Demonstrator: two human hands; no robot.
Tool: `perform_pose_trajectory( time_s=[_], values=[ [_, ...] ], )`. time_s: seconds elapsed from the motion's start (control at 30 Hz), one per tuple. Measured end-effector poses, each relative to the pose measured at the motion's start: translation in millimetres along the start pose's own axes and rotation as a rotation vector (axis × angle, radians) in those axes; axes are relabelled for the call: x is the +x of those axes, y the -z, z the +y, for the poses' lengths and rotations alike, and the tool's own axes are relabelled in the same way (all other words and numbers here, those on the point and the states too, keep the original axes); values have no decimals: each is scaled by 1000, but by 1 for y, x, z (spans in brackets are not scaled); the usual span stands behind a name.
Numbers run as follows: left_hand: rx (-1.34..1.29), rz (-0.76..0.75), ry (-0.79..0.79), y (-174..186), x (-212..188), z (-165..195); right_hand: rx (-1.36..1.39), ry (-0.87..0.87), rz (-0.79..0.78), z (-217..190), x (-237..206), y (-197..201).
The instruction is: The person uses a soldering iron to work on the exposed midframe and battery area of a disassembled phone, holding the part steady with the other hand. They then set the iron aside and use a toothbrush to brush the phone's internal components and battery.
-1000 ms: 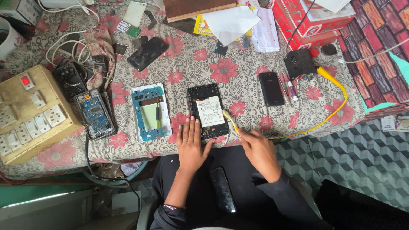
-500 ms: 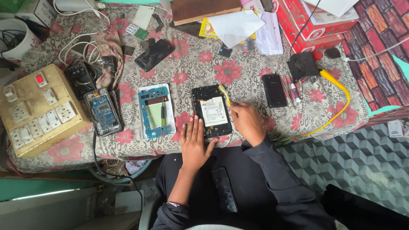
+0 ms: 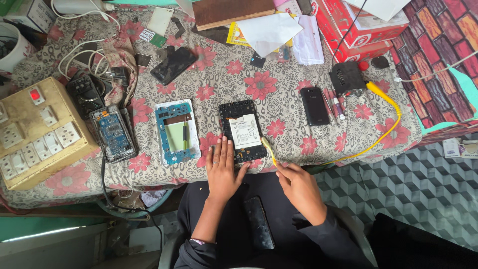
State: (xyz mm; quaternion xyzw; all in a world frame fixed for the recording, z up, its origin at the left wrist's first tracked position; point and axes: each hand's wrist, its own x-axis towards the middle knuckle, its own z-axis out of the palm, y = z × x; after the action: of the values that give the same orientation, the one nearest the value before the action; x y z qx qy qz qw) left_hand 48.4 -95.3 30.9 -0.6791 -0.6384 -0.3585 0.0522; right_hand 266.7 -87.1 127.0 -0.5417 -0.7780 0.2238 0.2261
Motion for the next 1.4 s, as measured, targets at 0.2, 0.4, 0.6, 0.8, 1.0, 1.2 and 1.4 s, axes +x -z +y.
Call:
perform_pose_trajectory(
  time_s=[0.2, 0.4, 0.6, 0.8, 1.0, 1.2, 1.4],
  values=[
    [-2, -6, 8, 0, -2, 0, -151, 123, 16, 9, 54, -14],
    [13, 9, 22, -3, 0, 1, -196, 204, 142, 13, 124, -45],
    [10, 2, 32, -6, -1, 2, -176, 338, 47, -5, 116, -81],
    [15, 14, 27, -6, 0, 2, -45, 210, 133, 8, 135, -54],
    [0, 27, 28, -8, -1, 4, -37, 298, 142, -6, 125, -72],
    [11, 25, 25, -10, -1, 3, -77, 329, 31, -14, 134, -66],
    [14, -11, 103, -20, -11, 5, -238, 377, -84, -25, 107, -57]
  ],
)
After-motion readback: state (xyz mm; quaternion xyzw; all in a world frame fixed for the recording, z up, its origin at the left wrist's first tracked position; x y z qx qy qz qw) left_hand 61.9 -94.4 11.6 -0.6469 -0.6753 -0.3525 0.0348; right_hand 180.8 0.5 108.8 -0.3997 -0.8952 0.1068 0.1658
